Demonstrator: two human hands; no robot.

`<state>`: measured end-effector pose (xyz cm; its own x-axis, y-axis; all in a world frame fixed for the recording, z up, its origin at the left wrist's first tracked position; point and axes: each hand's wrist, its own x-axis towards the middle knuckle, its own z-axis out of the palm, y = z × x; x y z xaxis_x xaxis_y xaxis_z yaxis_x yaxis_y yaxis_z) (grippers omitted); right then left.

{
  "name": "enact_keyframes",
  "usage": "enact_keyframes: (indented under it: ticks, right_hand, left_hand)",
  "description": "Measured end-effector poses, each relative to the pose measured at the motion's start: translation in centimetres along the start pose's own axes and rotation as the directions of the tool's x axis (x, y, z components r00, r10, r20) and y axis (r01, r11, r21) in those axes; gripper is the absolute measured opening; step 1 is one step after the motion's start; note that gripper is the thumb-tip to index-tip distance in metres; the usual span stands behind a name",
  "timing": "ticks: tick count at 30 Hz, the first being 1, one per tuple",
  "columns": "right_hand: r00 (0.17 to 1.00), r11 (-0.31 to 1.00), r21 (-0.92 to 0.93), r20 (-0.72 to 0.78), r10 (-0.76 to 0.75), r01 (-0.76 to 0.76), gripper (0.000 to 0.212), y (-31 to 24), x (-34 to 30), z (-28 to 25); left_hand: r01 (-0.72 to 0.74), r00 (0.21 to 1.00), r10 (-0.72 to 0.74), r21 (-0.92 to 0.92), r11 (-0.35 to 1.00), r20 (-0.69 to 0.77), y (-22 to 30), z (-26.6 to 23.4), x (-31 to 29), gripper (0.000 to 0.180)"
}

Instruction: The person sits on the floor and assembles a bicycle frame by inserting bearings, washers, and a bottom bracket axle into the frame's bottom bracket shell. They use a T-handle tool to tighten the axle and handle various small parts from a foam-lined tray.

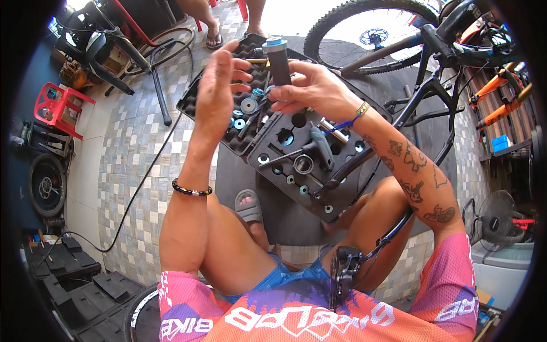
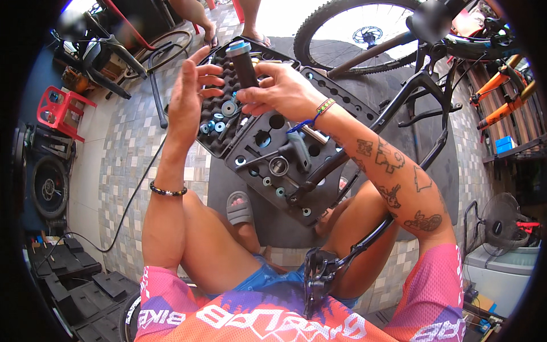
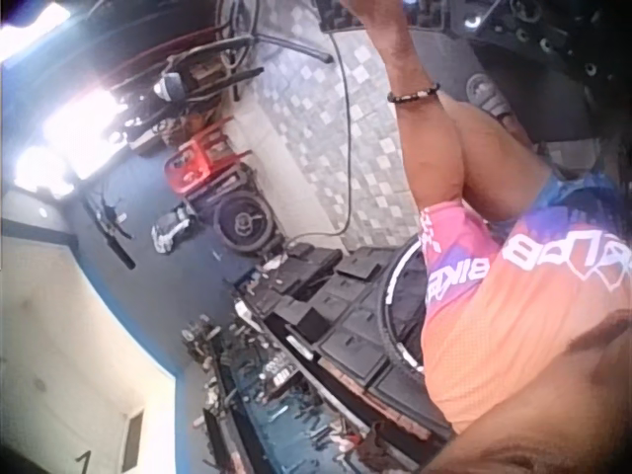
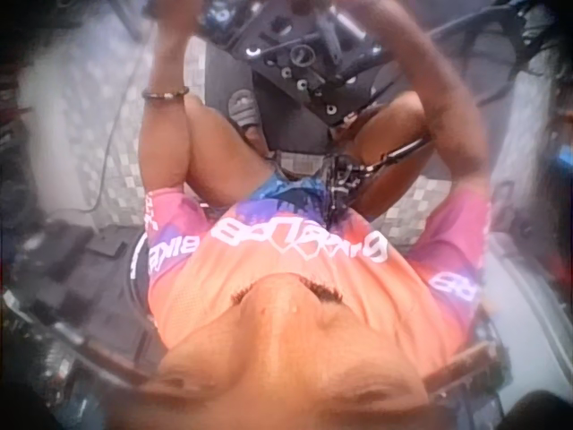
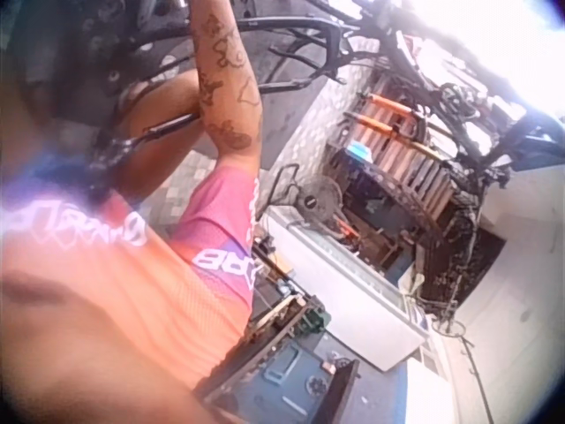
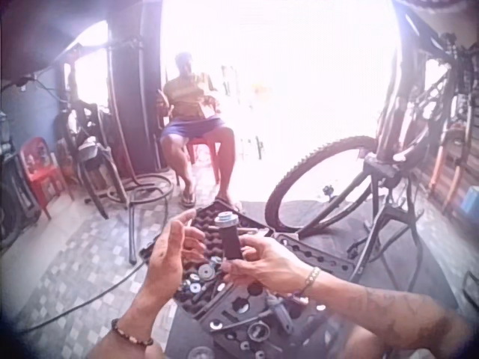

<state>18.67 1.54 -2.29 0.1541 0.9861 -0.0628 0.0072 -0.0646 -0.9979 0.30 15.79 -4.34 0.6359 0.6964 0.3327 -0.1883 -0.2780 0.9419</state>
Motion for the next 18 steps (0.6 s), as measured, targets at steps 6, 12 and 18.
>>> enact_keyframes:
  ticks: [6,12,18]
  right_hand:
    - [0.996,0.997,-0.032,-0.049,-0.068,0.066,0.052,-0.1,0.1,-1.0]
    - [0.999,0.999,-0.029,-0.045,-0.023,0.022,0.05,0.0,-0.2,-0.1]
    - [1.0,0.998,-0.056,0.013,0.017,-0.016,0.043,0.9,0.3,0.8]
  left_hand:
    - [0.035,0.974,0.052,0.38,0.924,-0.218,-2.4,-4.2,2.0,0.043]
    - [0.238,0.97,-0.179,0.752,0.614,-0.161,-8.4,-6.1,3.6,0.044]
    - [0.256,0.967,-0.155,0.741,0.621,-0.204,-11.3,-9.3,5.6,0.036]
